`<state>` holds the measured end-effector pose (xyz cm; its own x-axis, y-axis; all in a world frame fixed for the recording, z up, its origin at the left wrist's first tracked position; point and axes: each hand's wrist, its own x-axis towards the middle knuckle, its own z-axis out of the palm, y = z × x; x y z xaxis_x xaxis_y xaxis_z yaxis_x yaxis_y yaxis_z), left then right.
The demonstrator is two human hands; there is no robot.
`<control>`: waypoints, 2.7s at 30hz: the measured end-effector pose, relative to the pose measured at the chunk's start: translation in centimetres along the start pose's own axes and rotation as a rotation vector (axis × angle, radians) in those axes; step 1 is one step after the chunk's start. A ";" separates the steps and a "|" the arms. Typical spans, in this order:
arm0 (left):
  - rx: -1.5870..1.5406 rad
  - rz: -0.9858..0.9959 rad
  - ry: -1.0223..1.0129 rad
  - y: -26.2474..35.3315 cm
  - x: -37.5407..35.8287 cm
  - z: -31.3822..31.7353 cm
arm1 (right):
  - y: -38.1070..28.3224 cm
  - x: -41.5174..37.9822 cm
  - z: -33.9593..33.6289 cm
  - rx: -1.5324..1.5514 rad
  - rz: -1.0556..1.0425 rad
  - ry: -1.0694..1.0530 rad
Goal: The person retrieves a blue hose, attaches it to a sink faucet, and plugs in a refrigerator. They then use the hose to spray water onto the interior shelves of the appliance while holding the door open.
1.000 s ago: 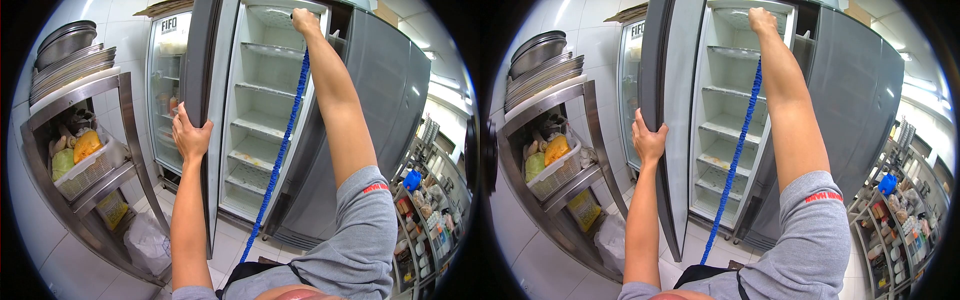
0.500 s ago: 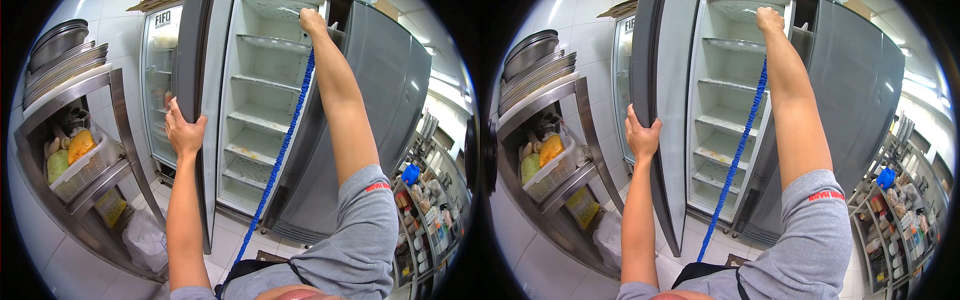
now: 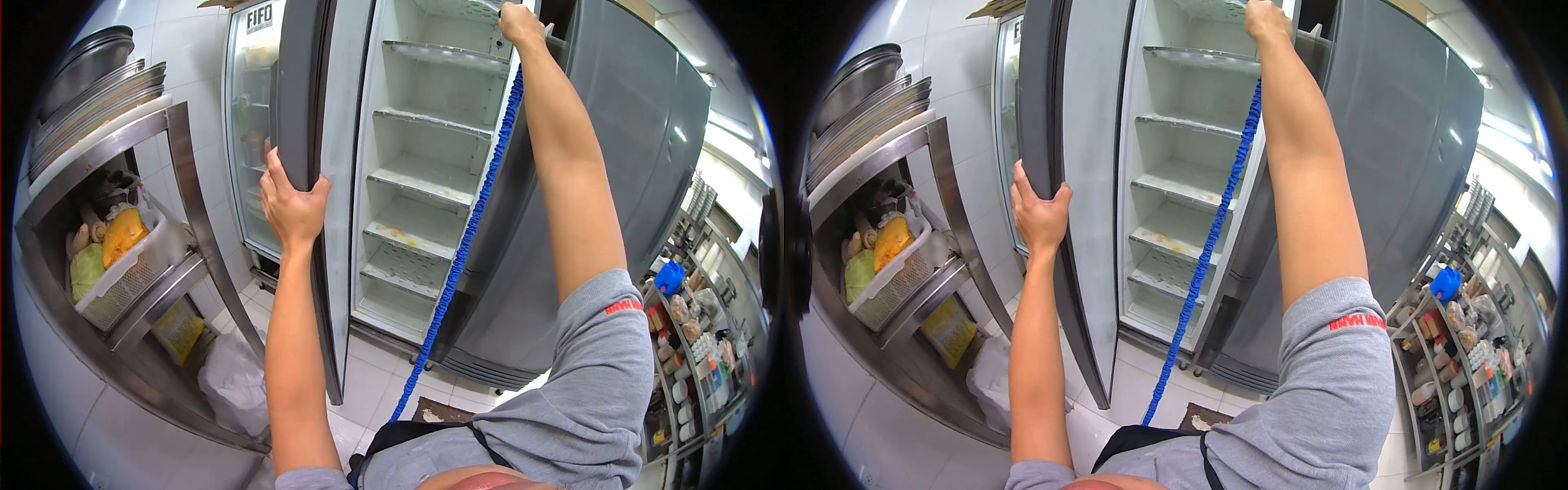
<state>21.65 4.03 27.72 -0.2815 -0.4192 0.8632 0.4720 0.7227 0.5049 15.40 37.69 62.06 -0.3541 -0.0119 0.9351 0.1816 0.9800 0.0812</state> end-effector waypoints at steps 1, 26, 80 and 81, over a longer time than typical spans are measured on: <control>0.001 0.015 0.003 0.0 -0.1 0.0 | -0.1 -0.3 -0.5 -0.013 0.016 -0.011; -0.042 -0.074 -0.032 0.5 -0.1 -0.3 | 4.1 -1.5 0.3 -0.154 0.045 0.041; -0.056 -0.051 -0.012 -0.5 0.3 -0.4 | -0.8 -0.9 -1.6 -0.017 0.035 -0.056; -0.057 -0.054 -0.013 -0.4 0.3 -0.5 | -0.4 -0.9 -1.5 -0.020 0.036 -0.055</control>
<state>21.81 3.31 27.79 -0.3181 -0.4492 0.8349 0.5023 0.6670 0.5502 17.06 36.96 61.69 -0.3968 0.0345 0.9173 0.2133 0.9754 0.0556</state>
